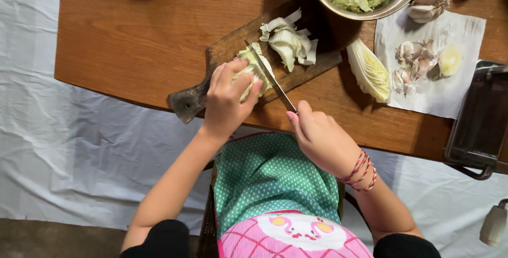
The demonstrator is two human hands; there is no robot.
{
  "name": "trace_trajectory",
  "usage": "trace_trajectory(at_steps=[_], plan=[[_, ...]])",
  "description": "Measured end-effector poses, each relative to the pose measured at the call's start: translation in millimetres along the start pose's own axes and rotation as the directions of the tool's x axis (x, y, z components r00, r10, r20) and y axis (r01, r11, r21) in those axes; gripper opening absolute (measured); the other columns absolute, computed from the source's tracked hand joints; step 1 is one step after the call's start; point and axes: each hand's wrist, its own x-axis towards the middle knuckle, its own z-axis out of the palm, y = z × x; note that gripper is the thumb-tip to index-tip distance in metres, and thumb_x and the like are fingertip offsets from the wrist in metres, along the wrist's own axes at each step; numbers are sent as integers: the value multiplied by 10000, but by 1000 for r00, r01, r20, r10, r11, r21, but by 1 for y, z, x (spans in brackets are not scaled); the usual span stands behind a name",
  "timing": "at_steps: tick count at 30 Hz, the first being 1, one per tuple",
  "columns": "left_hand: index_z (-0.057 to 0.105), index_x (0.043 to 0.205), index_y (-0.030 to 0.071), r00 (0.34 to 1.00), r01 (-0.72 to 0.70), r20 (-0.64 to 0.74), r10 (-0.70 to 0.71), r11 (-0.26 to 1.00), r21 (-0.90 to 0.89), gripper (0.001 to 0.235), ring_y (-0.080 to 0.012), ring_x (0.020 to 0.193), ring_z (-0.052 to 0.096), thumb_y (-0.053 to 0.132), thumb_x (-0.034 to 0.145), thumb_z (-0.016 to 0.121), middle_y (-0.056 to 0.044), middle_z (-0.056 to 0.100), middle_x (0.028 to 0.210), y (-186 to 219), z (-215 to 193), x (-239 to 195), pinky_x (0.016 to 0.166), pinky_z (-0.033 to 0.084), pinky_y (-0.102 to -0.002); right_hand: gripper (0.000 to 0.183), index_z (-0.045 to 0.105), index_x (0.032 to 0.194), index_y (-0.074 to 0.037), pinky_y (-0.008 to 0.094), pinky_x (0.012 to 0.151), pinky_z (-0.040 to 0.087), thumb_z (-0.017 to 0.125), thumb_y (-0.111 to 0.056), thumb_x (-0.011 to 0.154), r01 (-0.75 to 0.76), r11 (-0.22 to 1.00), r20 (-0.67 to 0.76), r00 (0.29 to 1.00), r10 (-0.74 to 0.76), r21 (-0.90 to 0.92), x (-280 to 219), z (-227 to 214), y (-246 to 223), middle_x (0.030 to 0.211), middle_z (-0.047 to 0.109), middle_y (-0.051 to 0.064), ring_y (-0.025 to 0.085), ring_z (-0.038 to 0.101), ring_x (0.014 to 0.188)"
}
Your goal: Chopping cabbage leaves on a wooden board with a knife and peeling leaves from a cabbage head.
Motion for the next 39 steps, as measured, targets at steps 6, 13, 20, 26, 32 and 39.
trace_trajectory(at_steps=[6,13,20,26,32,39], plan=[[613,803,109,1000,-12,-3,12,998,-61,227,-298,1040,707,205,929,776,-24,638,1002,-6,0,5,955,565,-441,350,455,1012,-59,666,800,538,312,-371,1078,5,1000,11,1000,-6,26,9,-5,-4,847,666,326,605,669,861],[592,777,101,1000,-12,8,13,995,-99,241,-312,1018,711,174,934,759,-30,636,939,-1,-6,13,901,585,-414,351,477,1020,-40,641,837,553,298,-336,1083,17,999,20,1000,-16,-42,23,-13,-19,887,677,326,587,679,913],[584,768,93,1000,-22,6,22,996,-89,251,-324,1017,709,163,937,755,-39,640,933,3,-9,13,898,586,-412,347,452,1005,-85,569,739,594,316,-389,1101,31,984,-131,990,-55,-177,37,18,-14,794,673,225,509,721,780],[578,773,90,999,-34,3,34,996,-85,250,-326,1019,708,155,938,754,-49,641,939,3,-9,13,893,585,-406,348,489,985,-40,619,724,567,348,-338,1096,91,984,-123,986,-111,-156,41,-3,-8,786,676,266,538,702,812],[548,776,106,1000,-9,9,10,996,-90,257,-322,1009,708,157,912,761,-45,639,937,0,-4,13,868,590,-411,398,508,981,12,690,810,528,322,-328,1073,37,999,32,999,-38,3,9,-27,-6,887,662,396,612,651,937],[539,764,102,1000,-11,-1,11,997,-77,261,-310,1010,706,148,914,748,-46,649,934,1,-3,12,875,587,-398,392,456,1023,-90,582,753,594,297,-442,1095,-23,990,-90,996,10,-141,16,24,1,815,677,250,516,722,830]])
